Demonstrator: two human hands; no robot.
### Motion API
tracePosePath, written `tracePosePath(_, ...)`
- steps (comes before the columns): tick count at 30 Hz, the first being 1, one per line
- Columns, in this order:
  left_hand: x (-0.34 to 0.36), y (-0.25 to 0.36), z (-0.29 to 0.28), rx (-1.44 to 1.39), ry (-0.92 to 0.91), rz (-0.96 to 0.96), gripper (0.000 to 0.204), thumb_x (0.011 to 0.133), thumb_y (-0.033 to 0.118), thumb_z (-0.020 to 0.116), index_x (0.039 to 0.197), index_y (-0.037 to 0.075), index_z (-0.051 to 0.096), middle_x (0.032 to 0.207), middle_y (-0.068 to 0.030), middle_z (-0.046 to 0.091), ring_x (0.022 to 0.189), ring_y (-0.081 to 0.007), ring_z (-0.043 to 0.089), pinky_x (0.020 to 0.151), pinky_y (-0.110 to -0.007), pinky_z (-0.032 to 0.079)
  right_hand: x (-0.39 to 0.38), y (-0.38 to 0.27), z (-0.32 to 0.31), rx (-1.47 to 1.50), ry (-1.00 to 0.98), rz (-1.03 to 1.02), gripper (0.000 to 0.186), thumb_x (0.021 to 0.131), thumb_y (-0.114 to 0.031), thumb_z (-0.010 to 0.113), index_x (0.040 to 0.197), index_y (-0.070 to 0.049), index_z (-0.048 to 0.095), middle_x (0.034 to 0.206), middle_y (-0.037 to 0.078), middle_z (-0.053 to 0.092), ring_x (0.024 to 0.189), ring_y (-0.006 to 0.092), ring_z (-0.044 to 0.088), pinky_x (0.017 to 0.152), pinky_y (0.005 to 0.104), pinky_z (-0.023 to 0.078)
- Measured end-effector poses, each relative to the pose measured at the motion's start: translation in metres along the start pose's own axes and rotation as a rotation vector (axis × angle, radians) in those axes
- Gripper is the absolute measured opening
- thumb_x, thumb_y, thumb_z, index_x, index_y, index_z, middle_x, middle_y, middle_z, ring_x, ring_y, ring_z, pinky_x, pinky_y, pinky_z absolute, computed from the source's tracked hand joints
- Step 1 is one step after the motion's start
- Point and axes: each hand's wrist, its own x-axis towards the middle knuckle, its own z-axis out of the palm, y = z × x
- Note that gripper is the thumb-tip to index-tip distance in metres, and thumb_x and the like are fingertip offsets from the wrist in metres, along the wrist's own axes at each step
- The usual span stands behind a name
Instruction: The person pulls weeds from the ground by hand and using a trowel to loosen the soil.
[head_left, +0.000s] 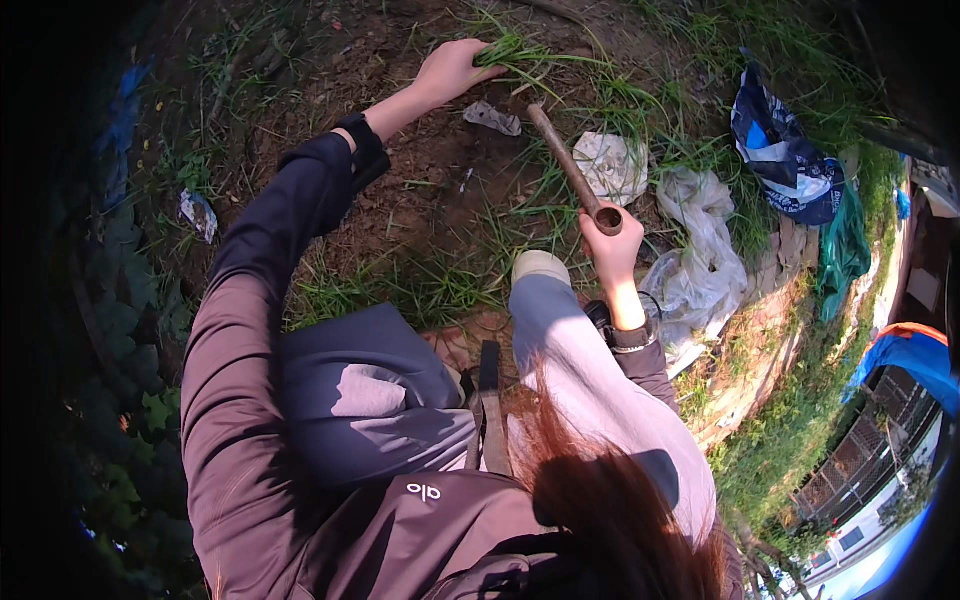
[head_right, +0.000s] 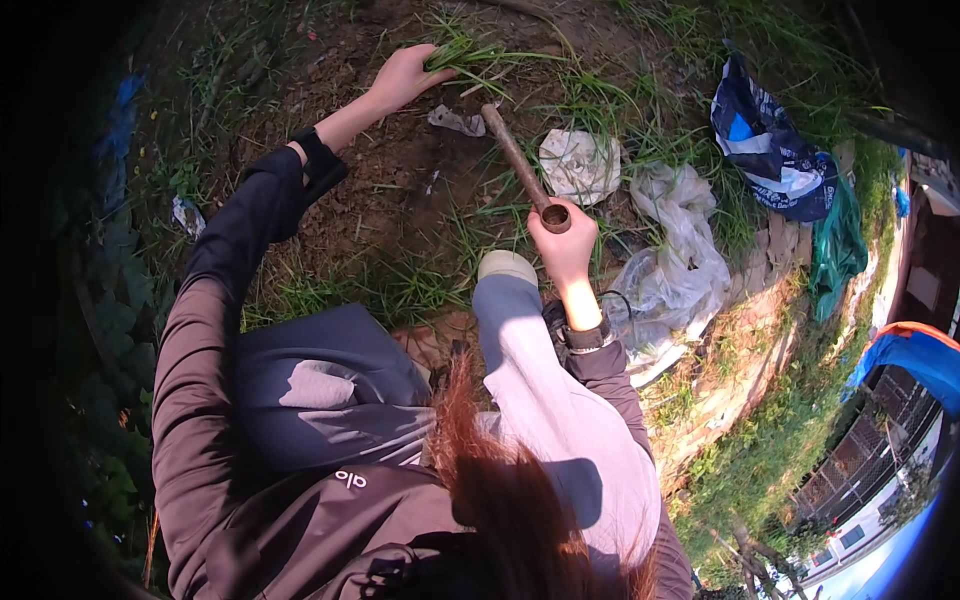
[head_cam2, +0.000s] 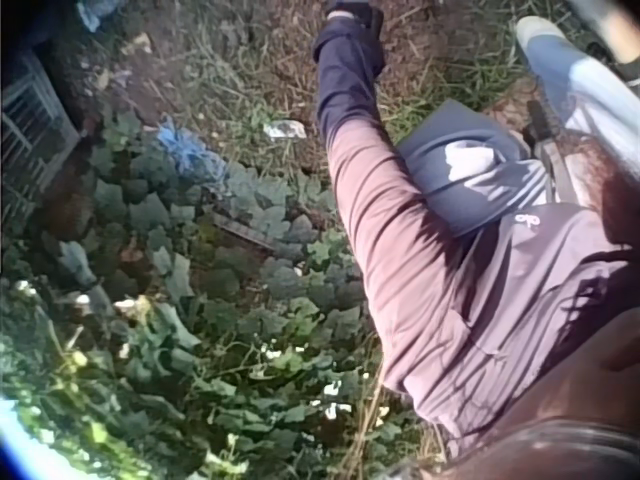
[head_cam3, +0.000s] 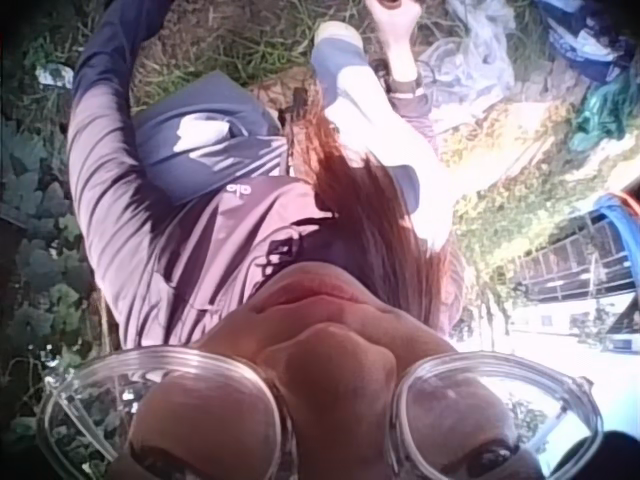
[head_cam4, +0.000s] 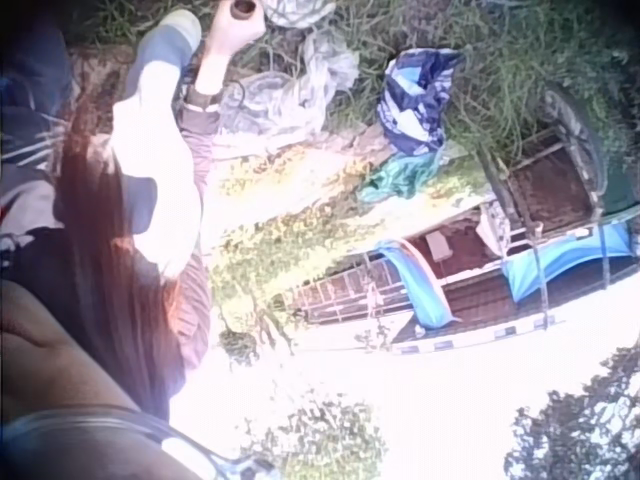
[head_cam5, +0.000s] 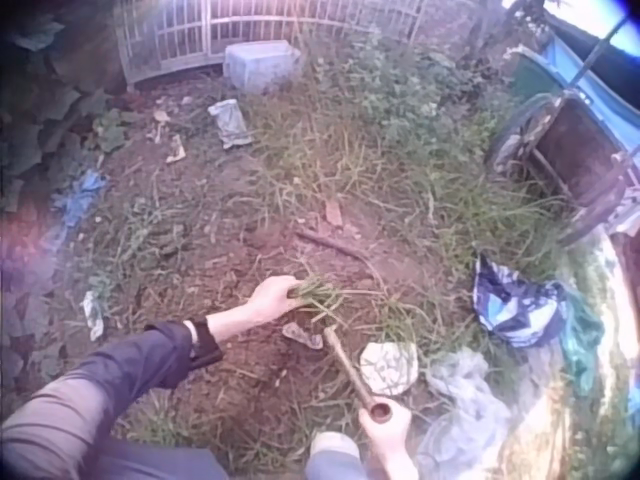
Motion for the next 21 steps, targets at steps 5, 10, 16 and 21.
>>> tracePosePath(5, 0.004, -0.008, -0.005, -0.217, 0.11, -0.088, 0.036, 0.08, 0.042, 0.065, 0.093, 0.008, 0.067, 0.07, -0.0082, 0.062, 0.065, -0.0229, 0.06, 0.063, -0.036, 0.045, -0.001, -0.011, -0.011, 0.028, -0.029, 0.154, 0.016, 0.068, -0.008, 0.067, 0.079, 0.003, 0.062, 0.056, 0.0, 0.055, 0.052, 0.0064, 0.051, 0.052, 0.024, 0.044)
tracePosePath(10, 0.013, -0.009, -0.015, -0.357, 0.087, -0.163, 0.039, 0.088, 0.043, 0.054, 0.104, 0.008, 0.06, 0.079, -0.0008, 0.055, 0.072, -0.013, 0.05, 0.071, -0.035, 0.04, -0.009, -0.013, -0.025, -0.736, 0.154, -0.449, 0.015, 0.062, -0.015, 0.066, 0.074, -0.008, 0.06, 0.055, 0.01, 0.056, 0.051, 0.0295, 0.057, 0.049, 0.0351, 0.047)
tracePosePath(16, 0.009, -0.048, -0.014, -1.151, 0.043, -0.616, 0.03, 0.095, 0.034, 0.044, 0.108, 0.009, 0.051, 0.103, -0.0051, 0.056, 0.086, -0.0189, 0.055, 0.076, -0.036, 0.047, 0.008, -0.02, -0.049, -0.925, 0.153, -0.628, 0.012, 0.062, -0.01, 0.063, 0.069, -0.008, 0.053, 0.052, 0.01, 0.05, 0.048, 0.0274, 0.055, 0.044, 0.0368, 0.043)
tracePosePath(21, 0.012, -0.038, -0.022, -1.338, -0.028, -0.627, 0.025, 0.096, 0.035, 0.04, 0.094, 0.011, 0.049, 0.099, -0.0055, 0.056, 0.096, -0.0168, 0.056, 0.073, -0.033, 0.05, 0.008, -0.018, -0.068, -0.963, 0.28, -0.561, 0.013, 0.065, -0.015, 0.065, 0.075, -0.009, 0.059, 0.055, 0.01, 0.055, 0.05, 0.0272, 0.057, 0.046, 0.0354, 0.045)
